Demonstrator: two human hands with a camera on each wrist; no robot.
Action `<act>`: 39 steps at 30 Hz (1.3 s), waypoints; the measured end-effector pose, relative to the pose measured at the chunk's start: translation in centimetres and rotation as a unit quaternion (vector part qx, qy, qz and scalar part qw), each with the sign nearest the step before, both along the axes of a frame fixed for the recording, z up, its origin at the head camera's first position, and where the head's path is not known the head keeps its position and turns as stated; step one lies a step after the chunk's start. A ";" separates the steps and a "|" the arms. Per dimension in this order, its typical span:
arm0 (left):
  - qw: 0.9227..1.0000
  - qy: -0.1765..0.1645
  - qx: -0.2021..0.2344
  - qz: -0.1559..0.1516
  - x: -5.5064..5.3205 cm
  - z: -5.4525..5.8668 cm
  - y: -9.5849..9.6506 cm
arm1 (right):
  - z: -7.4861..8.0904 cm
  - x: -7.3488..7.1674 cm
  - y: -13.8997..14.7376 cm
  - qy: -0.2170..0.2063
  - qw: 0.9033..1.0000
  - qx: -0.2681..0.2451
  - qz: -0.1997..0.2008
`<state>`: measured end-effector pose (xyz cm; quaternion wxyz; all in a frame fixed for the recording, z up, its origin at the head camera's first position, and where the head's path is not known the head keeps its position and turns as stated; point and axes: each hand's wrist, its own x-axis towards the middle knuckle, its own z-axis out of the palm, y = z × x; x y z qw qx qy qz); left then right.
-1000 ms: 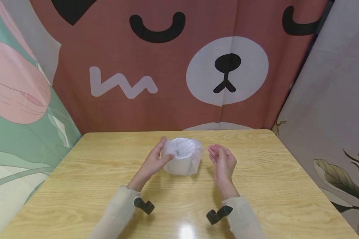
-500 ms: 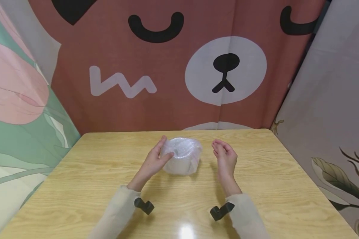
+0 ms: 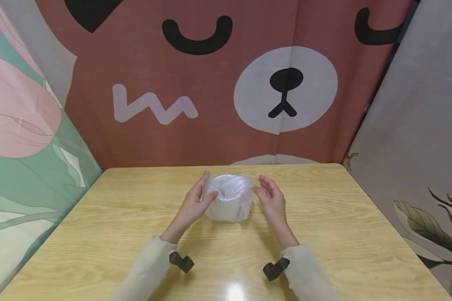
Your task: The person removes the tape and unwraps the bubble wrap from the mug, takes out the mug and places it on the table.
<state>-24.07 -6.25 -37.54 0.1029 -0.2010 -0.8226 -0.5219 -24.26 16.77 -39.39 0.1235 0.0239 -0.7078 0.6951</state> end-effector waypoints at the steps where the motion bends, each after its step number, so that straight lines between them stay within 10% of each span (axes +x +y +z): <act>1: 1.000 0.002 0.003 0.000 0.0 0.0 0.0 | -0.1 0.0 -0.1 0.002 1.000 0.005 0.007; 14: 0.997 0.055 0.045 0.035 0.1 0.1 0.3 | -0.4 0.1 -1.6 0.033 0.992 0.102 0.060; 39: 0.994 0.067 0.068 0.049 0.4 0.3 0.1 | -1.2 0.2 -2.4 0.036 0.986 0.158 0.036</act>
